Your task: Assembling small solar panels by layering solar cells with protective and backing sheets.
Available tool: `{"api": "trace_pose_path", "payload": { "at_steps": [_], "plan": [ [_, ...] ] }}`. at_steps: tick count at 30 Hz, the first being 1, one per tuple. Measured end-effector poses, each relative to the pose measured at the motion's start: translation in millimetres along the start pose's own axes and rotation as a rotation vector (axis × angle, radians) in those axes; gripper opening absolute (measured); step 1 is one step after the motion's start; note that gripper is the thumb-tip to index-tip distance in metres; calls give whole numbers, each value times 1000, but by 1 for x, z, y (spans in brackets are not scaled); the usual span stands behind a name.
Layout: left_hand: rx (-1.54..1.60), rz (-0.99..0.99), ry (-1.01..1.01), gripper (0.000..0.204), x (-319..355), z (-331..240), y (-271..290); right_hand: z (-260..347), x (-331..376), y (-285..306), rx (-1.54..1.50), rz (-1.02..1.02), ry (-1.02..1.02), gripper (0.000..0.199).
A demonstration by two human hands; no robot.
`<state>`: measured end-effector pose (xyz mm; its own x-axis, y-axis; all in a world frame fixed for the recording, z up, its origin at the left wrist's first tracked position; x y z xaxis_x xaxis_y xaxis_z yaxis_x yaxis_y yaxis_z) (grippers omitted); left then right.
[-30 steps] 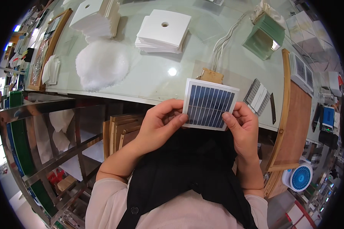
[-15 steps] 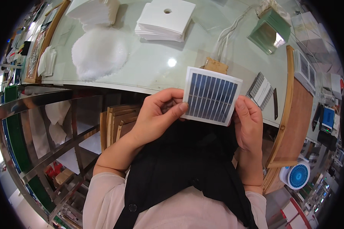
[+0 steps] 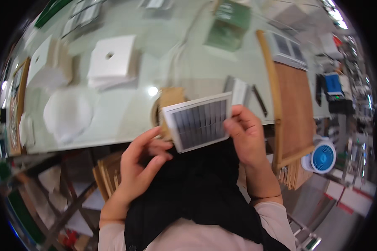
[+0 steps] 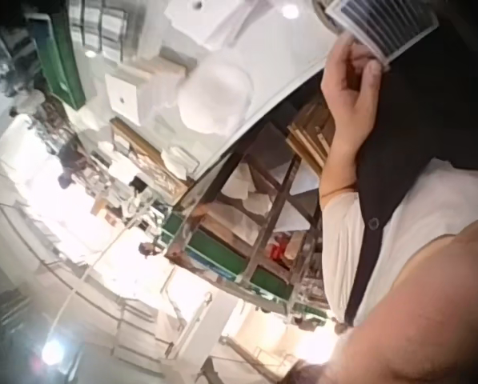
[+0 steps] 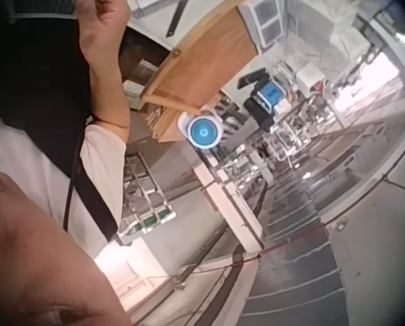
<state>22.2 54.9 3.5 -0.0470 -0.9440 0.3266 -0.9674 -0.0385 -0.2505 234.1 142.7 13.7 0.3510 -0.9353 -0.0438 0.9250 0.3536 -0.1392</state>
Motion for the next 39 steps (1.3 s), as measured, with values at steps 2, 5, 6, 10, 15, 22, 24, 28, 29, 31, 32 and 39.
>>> {"api": "trace_pose_path", "payload": {
  "at_steps": [2, 5, 6, 10, 15, 22, 24, 28, 29, 31, 32, 39],
  "plan": [
    [-64, -91, -92, 42, 3, 1, 8, 14, -5, 64, 79, -353, 221, 20],
    [-82, -245, -24, 28, 11, 4, 29, 55, -35, 176, 171, -699, 399, 20],
    [-91, -285, -44, 23, 10, 1, 30, 60, -38, 238, 203, -781, 409, 20],
    [-13, -403, -44, 15, 1, 1, 31, 66, -36, 425, 594, -1148, 260, 23],
    [-88, -478, -87, 13, 0, 5, 37, 35, -95, 499, 654, -993, 78, 21],
    [-92, -445, -106, 11, -16, 8, 22, 8, -138, 558, 1624, -825, -53, 42],
    [-160, -512, -145, 8, -6, 2, 19, -3, -154, 515, 1471, -892, -159, 35],
    [-261, -537, -186, 10, -4, 11, 33, 16, -156, 464, 1352, -1079, -245, 36],
    [-254, -519, -186, 10, -9, 13, 34, 22, -153, 459, 1370, -1122, -202, 36],
    [-248, -492, -159, 10, -11, 14, 33, 26, -143, 463, 1369, -1170, -157, 37],
    [-254, -491, -163, 10, -11, 11, 32, 29, -134, 468, 1366, -1263, -124, 37],
    [-123, -439, -65, 8, 1, 15, 37, 50, -95, 394, 750, -1277, 704, 17]
  ]
}}
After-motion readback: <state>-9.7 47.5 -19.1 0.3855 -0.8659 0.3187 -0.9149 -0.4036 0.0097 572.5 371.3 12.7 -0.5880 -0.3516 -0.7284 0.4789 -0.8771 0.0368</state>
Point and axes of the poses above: each hand's wrist, its own x-axis away from the middle knuckle, its own y-axis out of the back of the hand, z = x × y, the point moved 6 cm from there along -x, towards the middle knuckle, and after that the axes turned 14 degrees about y, right-handed, at the moved point
